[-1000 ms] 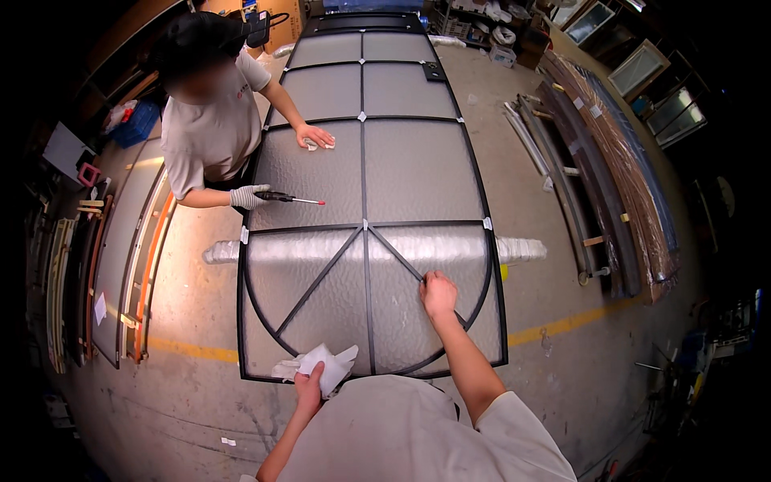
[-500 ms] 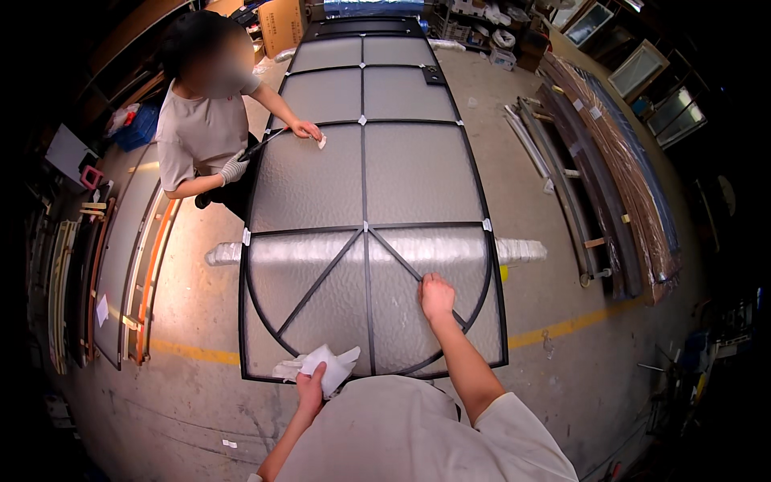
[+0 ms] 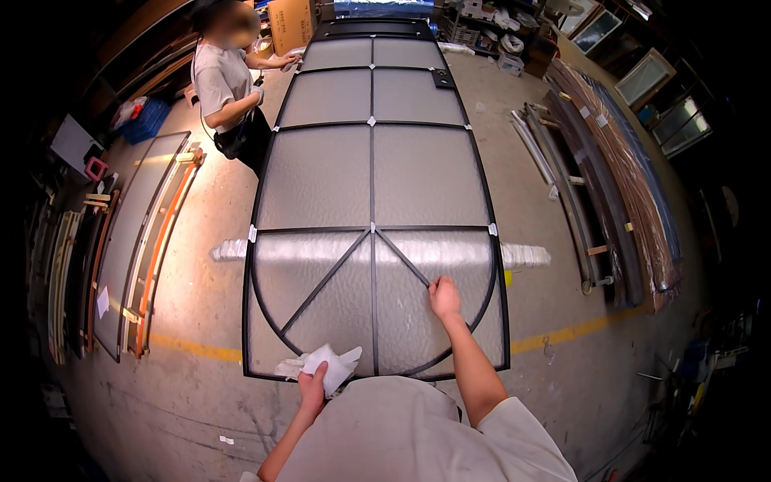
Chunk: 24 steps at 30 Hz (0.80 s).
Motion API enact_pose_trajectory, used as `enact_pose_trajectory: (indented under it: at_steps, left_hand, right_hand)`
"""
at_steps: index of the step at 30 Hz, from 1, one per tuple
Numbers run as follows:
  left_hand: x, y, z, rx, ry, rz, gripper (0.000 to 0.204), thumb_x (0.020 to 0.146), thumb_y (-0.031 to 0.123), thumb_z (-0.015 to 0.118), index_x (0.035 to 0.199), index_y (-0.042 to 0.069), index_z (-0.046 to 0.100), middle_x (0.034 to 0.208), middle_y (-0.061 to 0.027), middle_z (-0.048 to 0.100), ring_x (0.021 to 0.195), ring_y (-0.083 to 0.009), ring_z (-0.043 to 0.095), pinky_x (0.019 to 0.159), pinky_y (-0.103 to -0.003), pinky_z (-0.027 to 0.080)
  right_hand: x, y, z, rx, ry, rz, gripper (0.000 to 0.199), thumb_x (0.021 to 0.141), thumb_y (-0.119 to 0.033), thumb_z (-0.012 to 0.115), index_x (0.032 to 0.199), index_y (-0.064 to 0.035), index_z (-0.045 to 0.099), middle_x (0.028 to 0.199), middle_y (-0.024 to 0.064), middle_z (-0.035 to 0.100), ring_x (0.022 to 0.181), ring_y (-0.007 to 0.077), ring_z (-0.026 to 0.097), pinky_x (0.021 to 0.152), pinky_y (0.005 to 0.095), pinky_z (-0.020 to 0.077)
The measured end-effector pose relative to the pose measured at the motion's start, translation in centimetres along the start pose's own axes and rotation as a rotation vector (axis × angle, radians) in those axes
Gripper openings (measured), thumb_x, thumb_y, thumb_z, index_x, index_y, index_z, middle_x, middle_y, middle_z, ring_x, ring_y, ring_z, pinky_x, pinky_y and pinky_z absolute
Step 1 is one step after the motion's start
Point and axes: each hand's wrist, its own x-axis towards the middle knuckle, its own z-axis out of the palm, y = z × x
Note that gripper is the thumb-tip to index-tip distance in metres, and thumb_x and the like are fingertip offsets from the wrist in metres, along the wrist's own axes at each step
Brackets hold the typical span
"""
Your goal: The person cleans a large, multi-pane glass door with a white cloth and a spray bottle. They wipe the textured glass surface and the metal frame, then remove small pieces of white tape from the frame joints.
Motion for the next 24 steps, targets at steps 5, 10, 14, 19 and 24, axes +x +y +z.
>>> enact_pose_trajectory:
  at_steps: [5,10,14,19,24]
  left_hand:
    - [0.5,-0.7,0.0,-0.030,-0.015,-0.005,0.030,0.103,0.012,0.073,0.128,-0.003,0.072,0.121,-0.0074,0.077,0.109,-0.0165,0.070,0.096,-0.033,0.054]
    - [0.7,-1.1,-0.1,-0.019,-0.020,-0.008,0.030,0.103,0.012,0.073,0.129,-0.004,0.072,0.121,-0.0071,0.077,0.110,-0.0166,0.070,0.097,-0.033,0.054]
    - [0.9,-1.1,0.1,-0.010,-0.033,0.003,0.030,0.103,0.013,0.073,0.129,-0.004,0.072,0.121,-0.0075,0.077,0.110,-0.0169,0.070,0.098,-0.033,0.054]
    - [1.0,-1.3,0.2,0.003,-0.026,0.000,0.032,0.103,0.014,0.073,0.129,-0.004,0.071,0.121,-0.0082,0.077,0.109,-0.0174,0.071,0.097,-0.033,0.054]
    - [1.0,0.0,1.3,-0.073,-0.001,-0.071,0.033,0.104,0.019,0.074,0.129,-0.003,0.072,0.120,-0.0081,0.077,0.106,-0.0161,0.071,0.093,-0.033,0.056]
  right_hand:
    - [0.6,2.7,0.4,0.322,0.044,0.178,0.027,0.095,-0.024,0.076,0.099,0.0010,0.069,0.097,0.0182,0.076,0.094,0.0364,0.074,0.086,0.0464,0.0581]
    - [-0.2,-1.1,-1.4,0.093,0.043,0.038,0.026,0.093,-0.023,0.077,0.094,0.0020,0.072,0.096,0.0185,0.077,0.091,0.0342,0.076,0.083,0.0439,0.0588]
    - [-0.1,-0.2,-0.6,0.162,0.056,0.145,0.025,0.094,-0.022,0.077,0.089,0.0017,0.072,0.093,0.0148,0.077,0.085,0.0256,0.075,0.078,0.0398,0.0589]
    - [-0.1,5.0,-0.7,1.002,0.059,0.529,0.014,0.098,-0.017,0.074,0.091,-0.0046,0.074,0.090,0.0044,0.074,0.079,0.0126,0.070,0.068,0.0286,0.0540]
    - [-2.8,0.7,-3.1,0.811,0.175,0.216,0.015,0.100,-0.018,0.080,0.099,-0.0059,0.072,0.085,-0.0032,0.069,0.076,0.0053,0.059,0.067,0.0234,0.0477]
